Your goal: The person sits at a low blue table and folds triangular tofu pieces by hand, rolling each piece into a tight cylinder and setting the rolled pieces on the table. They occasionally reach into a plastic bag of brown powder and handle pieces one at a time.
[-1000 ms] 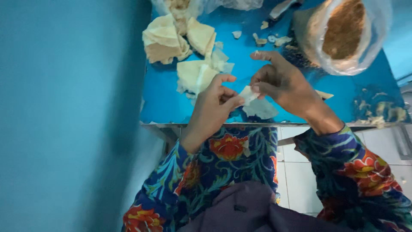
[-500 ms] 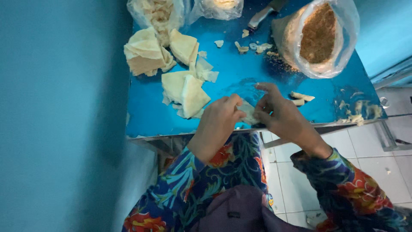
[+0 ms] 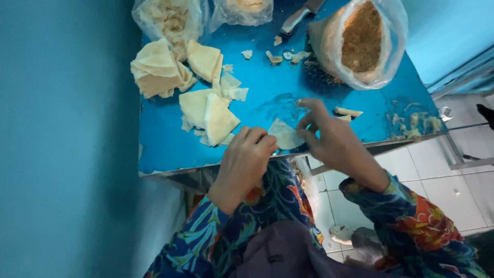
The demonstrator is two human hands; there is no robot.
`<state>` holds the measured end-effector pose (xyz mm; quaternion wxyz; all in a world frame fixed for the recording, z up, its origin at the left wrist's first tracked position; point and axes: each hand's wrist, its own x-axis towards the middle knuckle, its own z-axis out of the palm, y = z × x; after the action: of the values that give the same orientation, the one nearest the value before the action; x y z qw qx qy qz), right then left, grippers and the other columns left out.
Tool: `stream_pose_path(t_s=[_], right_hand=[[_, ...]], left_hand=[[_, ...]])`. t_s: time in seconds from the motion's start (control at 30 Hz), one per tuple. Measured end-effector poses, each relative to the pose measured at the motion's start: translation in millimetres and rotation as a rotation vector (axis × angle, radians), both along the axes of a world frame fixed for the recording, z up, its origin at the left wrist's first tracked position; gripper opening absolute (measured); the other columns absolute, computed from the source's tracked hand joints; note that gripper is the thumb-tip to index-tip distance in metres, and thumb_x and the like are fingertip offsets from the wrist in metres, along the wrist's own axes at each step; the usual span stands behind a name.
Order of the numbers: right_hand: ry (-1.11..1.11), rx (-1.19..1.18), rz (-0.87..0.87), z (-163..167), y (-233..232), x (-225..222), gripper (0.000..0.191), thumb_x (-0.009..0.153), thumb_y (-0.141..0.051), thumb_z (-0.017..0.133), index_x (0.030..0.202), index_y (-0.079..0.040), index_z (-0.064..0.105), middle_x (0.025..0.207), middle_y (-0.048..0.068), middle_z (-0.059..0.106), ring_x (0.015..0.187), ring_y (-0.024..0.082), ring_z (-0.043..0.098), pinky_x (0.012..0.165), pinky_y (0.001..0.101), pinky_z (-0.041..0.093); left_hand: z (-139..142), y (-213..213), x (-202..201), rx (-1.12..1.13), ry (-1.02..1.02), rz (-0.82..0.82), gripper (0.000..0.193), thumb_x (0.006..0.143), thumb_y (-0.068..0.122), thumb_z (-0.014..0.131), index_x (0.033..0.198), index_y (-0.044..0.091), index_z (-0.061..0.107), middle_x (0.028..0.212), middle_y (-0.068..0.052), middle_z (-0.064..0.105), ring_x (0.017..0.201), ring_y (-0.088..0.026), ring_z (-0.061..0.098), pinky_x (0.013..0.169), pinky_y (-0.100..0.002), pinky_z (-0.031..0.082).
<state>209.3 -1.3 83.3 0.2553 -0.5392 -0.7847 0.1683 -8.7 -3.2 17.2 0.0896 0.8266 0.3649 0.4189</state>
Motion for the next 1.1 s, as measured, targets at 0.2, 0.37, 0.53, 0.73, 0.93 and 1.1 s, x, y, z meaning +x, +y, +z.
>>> stream_pose_path(t_s=[0.2, 0.37, 0.53, 0.73, 0.93, 1.1], right_hand=[[-0.198, 0.457, -0.163, 31, 41, 74, 0.029, 0.106, -0.004, 0.07, 0.127, -0.002, 0.051, 0.105, 0.018, 0.074, 0.093, 0.037, 0.075, 0.076, 0.0441, 0.059], [-0.352, 0.326, -0.156, 33, 109, 114, 0.03, 0.099, -0.014, 0.074, 0.12, -0.003, 0.056, 0.095, 0.026, 0.07, 0.096, 0.047, 0.068, 0.079, 0.0524, 0.056], [-0.462, 0.306, -0.076, 21, 133, 117, 0.044, 0.088, -0.015, 0.078, 0.123, -0.003, 0.054, 0.095, 0.03, 0.069, 0.089, 0.052, 0.067, 0.075, 0.0585, 0.053], [-0.601, 0.261, -0.135, 9, 144, 118, 0.057, 0.089, -0.013, 0.078, 0.13, 0.006, 0.044, 0.088, 0.037, 0.066, 0.085, 0.054, 0.068, 0.071, 0.0569, 0.057], [-0.297, 0.276, -0.14, 52, 125, 130, 0.052, 0.102, -0.016, 0.073, 0.138, 0.007, 0.045, 0.1, 0.032, 0.071, 0.101, 0.044, 0.074, 0.084, 0.0467, 0.062], [0.327, -0.101, 0.067, 61, 80, 73, 0.046, 0.097, -0.013, 0.07, 0.135, 0.0, 0.047, 0.113, 0.015, 0.074, 0.102, 0.025, 0.075, 0.091, 0.0342, 0.061]], left_hand=[[3, 0, -5, -0.069, -0.027, 0.001, 0.023, 0.092, 0.011, 0.073, 0.114, 0.004, 0.067, 0.105, -0.013, 0.063, 0.099, -0.035, 0.06, 0.082, -0.045, 0.05], [6, -1, -3, -0.051, -0.029, 0.123, 0.029, 0.087, 0.015, 0.075, 0.107, -0.001, 0.063, 0.104, -0.019, 0.059, 0.1, -0.04, 0.057, 0.084, -0.049, 0.048], [6, 1, 2, -0.088, 0.078, 0.126, 0.015, 0.092, 0.014, 0.072, 0.096, 0.004, 0.063, 0.096, -0.015, 0.058, 0.096, -0.037, 0.057, 0.082, -0.05, 0.047], [3, 1, 4, -0.139, 0.007, 0.126, 0.012, 0.099, 0.014, 0.068, 0.101, 0.004, 0.061, 0.099, -0.014, 0.058, 0.097, -0.036, 0.057, 0.084, -0.05, 0.047], [3, 0, 1, -0.154, 0.021, 0.114, 0.018, 0.094, 0.014, 0.068, 0.102, 0.0, 0.06, 0.099, -0.018, 0.058, 0.094, -0.037, 0.055, 0.08, -0.05, 0.046], [5, 3, 4, -0.203, 0.029, 0.14, 0.013, 0.094, 0.012, 0.07, 0.095, 0.003, 0.06, 0.093, -0.015, 0.058, 0.093, -0.037, 0.057, 0.081, -0.05, 0.047]])
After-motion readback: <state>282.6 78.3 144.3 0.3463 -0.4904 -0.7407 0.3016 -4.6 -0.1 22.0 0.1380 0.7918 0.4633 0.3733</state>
